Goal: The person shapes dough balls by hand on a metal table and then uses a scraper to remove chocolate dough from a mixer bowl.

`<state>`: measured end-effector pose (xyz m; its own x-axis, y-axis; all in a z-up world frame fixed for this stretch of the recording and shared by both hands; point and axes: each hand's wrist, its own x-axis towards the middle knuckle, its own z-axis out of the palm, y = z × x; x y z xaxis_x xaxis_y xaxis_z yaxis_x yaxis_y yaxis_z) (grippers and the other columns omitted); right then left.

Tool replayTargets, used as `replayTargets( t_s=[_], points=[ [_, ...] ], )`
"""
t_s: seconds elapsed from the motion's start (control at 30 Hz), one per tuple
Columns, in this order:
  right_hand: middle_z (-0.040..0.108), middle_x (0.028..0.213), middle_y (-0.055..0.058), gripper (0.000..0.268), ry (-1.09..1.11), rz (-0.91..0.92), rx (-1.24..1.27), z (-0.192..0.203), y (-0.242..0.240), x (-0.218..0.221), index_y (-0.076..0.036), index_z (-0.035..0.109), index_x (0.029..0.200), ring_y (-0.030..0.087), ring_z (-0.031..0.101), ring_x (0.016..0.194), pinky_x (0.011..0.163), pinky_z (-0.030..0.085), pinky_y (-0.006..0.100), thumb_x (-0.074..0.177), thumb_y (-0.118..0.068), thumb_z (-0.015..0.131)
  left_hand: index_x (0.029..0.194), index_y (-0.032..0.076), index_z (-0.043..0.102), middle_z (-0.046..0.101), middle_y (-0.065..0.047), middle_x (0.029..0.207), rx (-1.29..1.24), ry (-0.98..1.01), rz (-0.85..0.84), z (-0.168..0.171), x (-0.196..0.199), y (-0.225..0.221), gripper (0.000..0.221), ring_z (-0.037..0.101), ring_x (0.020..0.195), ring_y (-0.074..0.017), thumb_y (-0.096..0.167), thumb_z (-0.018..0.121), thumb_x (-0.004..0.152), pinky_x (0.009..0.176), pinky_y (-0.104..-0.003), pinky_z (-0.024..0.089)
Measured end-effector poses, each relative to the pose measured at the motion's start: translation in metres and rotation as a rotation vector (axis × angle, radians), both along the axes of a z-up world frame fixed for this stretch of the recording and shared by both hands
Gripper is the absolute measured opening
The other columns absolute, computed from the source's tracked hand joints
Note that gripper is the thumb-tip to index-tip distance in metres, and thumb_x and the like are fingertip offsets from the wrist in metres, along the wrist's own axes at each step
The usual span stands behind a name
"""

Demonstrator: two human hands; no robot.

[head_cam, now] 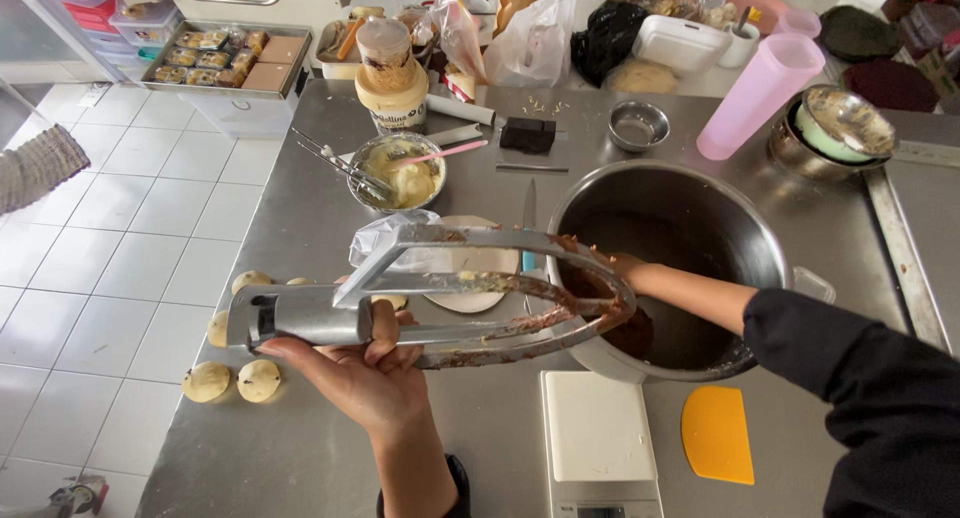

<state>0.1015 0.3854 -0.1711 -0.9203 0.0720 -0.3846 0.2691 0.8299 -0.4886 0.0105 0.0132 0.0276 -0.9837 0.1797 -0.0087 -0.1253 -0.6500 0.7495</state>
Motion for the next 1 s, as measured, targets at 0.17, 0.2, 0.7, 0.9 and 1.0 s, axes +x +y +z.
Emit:
replayTargets(
  t_s=[0.17,0.2,0.7,0.9,1.0],
  points=[
    [0.078,0.101,0.011,0.039,0.433,-0.310,-0.080,0.170,-0.062,0.031,-0.005,0.066,0.124,0.018,0.076,0.093,0.086,0.060,0.036,0.105,-0.037,0.054,0.102,0.005,0.058,0.027,0.005,0.051,0.039,-0.048,-0.011,-0.005,-0.008,-0.003,0.085,0.015,0.040,-0.0041,0.082,0.022,0.092,0.032,-0.021,0.014],
    [0.081,0.096,0.010,0.038,0.619,-0.270,-0.206,0.207,-0.082,0.048,-0.005,0.069,0.121,0.016,0.078,0.089,0.084,0.062,0.035,0.108,-0.036,0.051,0.100,0.006,0.056,0.027,0.006,0.051,0.083,-0.033,-0.053,-0.008,-0.010,-0.002,0.082,0.015,0.040,-0.0048,0.081,0.024,0.094,0.033,-0.021,0.014],
    [0.079,0.095,0.008,0.025,1.224,-0.339,0.269,0.237,-0.182,0.129,-0.006,0.075,0.105,0.011,0.073,0.075,0.057,0.045,0.019,0.084,-0.013,0.087,0.112,0.000,0.060,0.032,0.004,0.051,0.043,0.086,-0.183,-0.015,0.008,0.015,0.089,0.021,0.042,-0.0048,0.079,0.021,0.096,0.035,-0.022,0.015],
    [0.059,0.116,0.005,0.041,1.382,-0.015,0.611,0.231,-0.173,0.126,-0.021,0.068,0.114,0.020,0.059,0.108,0.088,0.049,0.033,0.085,-0.046,0.082,0.111,-0.001,0.062,0.030,0.006,0.051,0.030,0.116,-0.096,-0.016,0.014,0.010,0.093,0.020,0.041,-0.0041,0.079,0.017,0.098,0.036,-0.022,0.015],
    [0.056,0.120,0.009,0.035,1.222,0.012,0.741,0.239,-0.181,0.127,-0.031,0.072,0.116,0.027,0.048,0.119,0.097,0.047,0.040,0.085,-0.044,0.080,0.112,-0.001,0.061,0.030,0.006,0.053,0.047,0.167,-0.089,-0.016,0.012,0.006,0.091,0.020,0.044,-0.0042,0.079,0.018,0.099,0.039,-0.023,0.016]
  ],
)
